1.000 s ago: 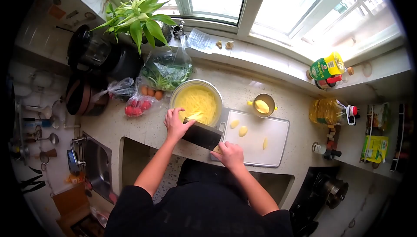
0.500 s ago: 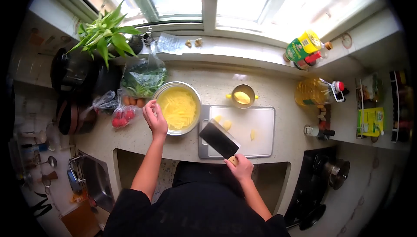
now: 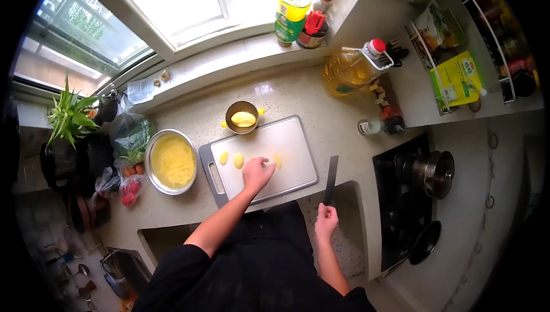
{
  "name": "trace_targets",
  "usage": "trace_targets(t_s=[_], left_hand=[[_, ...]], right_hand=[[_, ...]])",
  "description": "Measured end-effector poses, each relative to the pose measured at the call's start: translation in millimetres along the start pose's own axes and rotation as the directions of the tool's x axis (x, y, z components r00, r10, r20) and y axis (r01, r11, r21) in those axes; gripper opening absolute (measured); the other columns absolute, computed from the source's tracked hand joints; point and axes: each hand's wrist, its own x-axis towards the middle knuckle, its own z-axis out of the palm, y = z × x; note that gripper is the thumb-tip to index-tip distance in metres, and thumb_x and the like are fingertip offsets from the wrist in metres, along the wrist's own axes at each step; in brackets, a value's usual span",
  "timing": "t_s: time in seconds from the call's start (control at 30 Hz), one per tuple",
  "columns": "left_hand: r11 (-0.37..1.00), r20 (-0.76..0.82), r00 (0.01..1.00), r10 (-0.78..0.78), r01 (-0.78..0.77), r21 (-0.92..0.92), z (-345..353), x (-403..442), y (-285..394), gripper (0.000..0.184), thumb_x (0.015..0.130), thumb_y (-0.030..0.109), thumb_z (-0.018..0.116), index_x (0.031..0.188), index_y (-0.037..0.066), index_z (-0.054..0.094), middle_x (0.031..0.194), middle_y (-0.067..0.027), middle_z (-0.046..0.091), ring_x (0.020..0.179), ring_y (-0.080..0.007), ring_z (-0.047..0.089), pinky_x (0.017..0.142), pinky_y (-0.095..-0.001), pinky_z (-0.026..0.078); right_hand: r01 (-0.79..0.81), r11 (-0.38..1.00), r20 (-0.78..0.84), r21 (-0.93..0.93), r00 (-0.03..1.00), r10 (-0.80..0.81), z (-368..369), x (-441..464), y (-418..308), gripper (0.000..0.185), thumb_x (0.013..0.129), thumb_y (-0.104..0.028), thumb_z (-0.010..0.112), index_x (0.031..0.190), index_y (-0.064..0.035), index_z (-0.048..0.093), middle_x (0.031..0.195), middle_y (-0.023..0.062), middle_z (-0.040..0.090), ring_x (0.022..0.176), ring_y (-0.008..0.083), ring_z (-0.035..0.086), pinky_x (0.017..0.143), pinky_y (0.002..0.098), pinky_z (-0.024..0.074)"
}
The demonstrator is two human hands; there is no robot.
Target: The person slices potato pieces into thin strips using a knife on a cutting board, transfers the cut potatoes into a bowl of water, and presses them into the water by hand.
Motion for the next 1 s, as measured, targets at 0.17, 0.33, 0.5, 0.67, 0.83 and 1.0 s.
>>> trace_targets(t_s=[0.17, 0.33, 0.5, 0.67, 0.83, 1.0], left_hand=[[0.986, -0.17, 0.984, 0.063, -0.035, 0.163, 46, 12, 12, 0.029, 0.077, 0.038, 0.078, 0.088, 0.012, 0.072, 0.082, -0.0065, 0.066, 0.09, -0.0282, 0.064, 0.081, -0.044, 0.049], [0.98, -0.146, 0.986, 0.075, -0.046, 0.193, 59, 21, 9, 0.02, 0.075, 0.029, 0.075, 0.081, 0.012, 0.069, 0.082, -0.0084, 0.066, 0.081, -0.0306, 0.065, 0.073, -0.0445, 0.052], [0.981, -0.081, 0.996, 0.023, -0.007, 0.192, 50, 25, 16, 0.013, 0.076, 0.023, 0.071, 0.08, 0.011, 0.069, 0.083, -0.0101, 0.067, 0.082, -0.0315, 0.066, 0.072, -0.0459, 0.055], [0.971, -0.029, 0.999, 0.013, -0.005, 0.24, 50, 23, 11, 0.013, 0.077, 0.024, 0.07, 0.08, 0.012, 0.069, 0.084, -0.0092, 0.067, 0.085, -0.0306, 0.067, 0.074, -0.0452, 0.056], [0.99, 0.022, 0.994, -0.109, 0.106, 0.094, 16, 17, 9, 0.02, 0.076, 0.028, 0.073, 0.086, 0.011, 0.072, 0.084, -0.0085, 0.07, 0.082, -0.0272, 0.069, 0.076, -0.0407, 0.057], [0.838, -0.006, 0.938, -0.347, 0.307, -0.452, -39, 9, -41, 0.025, 0.081, 0.022, 0.079, 0.094, 0.002, 0.073, 0.079, -0.0053, 0.073, 0.072, -0.0124, 0.069, 0.07, -0.028, 0.055]], right_hand=[[0.097, 0.992, 0.057, -0.084, 0.994, -0.093, -19, 24, 20, 0.024, 0.099, -0.023, 0.07, 0.088, -0.0073, 0.055, 0.064, -0.005, 0.05, 0.051, 0.0025, 0.043, 0.044, 0.0219, 0.0335], [0.186, 0.969, 0.125, -0.165, 0.978, -0.166, -26, 37, 7, 0.024, 0.095, -0.02, 0.075, 0.092, -0.0031, 0.059, 0.073, -0.0032, 0.057, 0.064, 0.0034, 0.05, 0.057, 0.0224, 0.0411], [0.228, 0.94, 0.196, -0.255, 0.964, -0.181, -24, 60, 0, 0.031, 0.091, -0.025, 0.079, 0.092, 0.0007, 0.063, 0.074, 0.0029, 0.063, 0.068, 0.0089, 0.057, 0.064, 0.0281, 0.0488], [0.277, 0.927, 0.243, -0.253, 0.946, -0.216, -13, 75, -19, 0.034, 0.09, -0.028, 0.08, 0.09, 0.0012, 0.063, 0.071, 0.0042, 0.063, 0.065, 0.0097, 0.057, 0.062, 0.0295, 0.049], [0.317, 0.907, 0.286, -0.278, 0.928, -0.237, -4, 90, -23, 0.035, 0.089, -0.03, 0.081, 0.089, 0.0015, 0.063, 0.07, 0.0046, 0.064, 0.065, 0.0103, 0.057, 0.061, 0.0302, 0.0494], [0.348, 0.888, 0.324, -0.299, 0.913, -0.248, 14, 94, -25, 0.036, 0.089, -0.03, 0.08, 0.09, 0.002, 0.064, 0.07, 0.0043, 0.063, 0.064, 0.0104, 0.057, 0.061, 0.0299, 0.0492]])
